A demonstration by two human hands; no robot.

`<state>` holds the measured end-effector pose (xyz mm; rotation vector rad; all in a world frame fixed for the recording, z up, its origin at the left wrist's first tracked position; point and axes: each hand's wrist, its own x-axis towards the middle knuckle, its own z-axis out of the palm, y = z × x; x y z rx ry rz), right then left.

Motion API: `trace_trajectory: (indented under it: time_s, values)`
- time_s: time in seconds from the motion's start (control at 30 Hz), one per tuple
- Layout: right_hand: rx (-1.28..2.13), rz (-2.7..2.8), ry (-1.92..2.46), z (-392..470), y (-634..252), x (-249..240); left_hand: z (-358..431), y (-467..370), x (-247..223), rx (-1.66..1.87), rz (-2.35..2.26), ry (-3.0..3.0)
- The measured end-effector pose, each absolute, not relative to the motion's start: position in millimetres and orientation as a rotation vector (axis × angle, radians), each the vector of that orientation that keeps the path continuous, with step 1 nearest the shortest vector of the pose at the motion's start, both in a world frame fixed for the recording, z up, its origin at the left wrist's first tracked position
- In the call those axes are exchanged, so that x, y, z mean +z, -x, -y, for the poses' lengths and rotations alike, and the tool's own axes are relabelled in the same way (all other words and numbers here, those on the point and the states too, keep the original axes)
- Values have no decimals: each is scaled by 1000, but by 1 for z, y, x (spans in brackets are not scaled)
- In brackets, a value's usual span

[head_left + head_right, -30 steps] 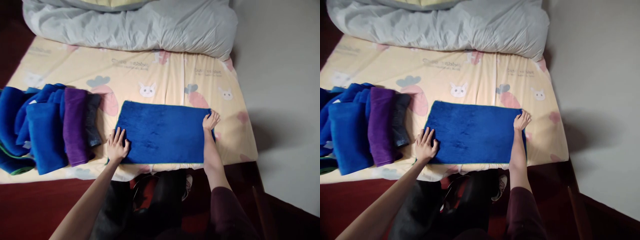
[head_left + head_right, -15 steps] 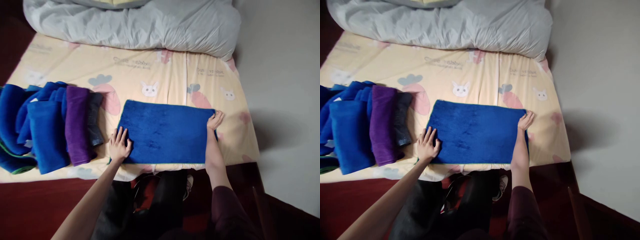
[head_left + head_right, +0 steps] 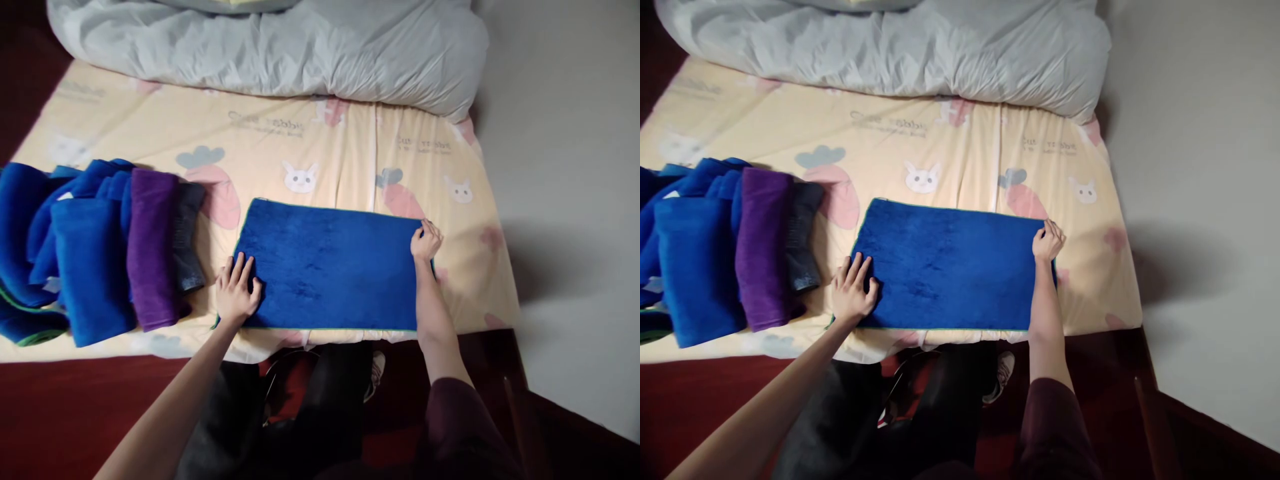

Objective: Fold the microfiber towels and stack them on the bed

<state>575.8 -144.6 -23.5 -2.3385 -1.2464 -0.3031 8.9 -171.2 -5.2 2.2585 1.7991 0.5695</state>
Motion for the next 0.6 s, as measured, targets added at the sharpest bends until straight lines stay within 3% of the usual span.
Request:
trace_trajectory:
  time_s: [0.37,0.6]
  values:
    - [-273,1255,2360,142,-574,-24,166,-30,8,472,-1862,-2269]
    - [-294,1267,2352,141,-574,-21,55,-106,9,394,-1635,-2350]
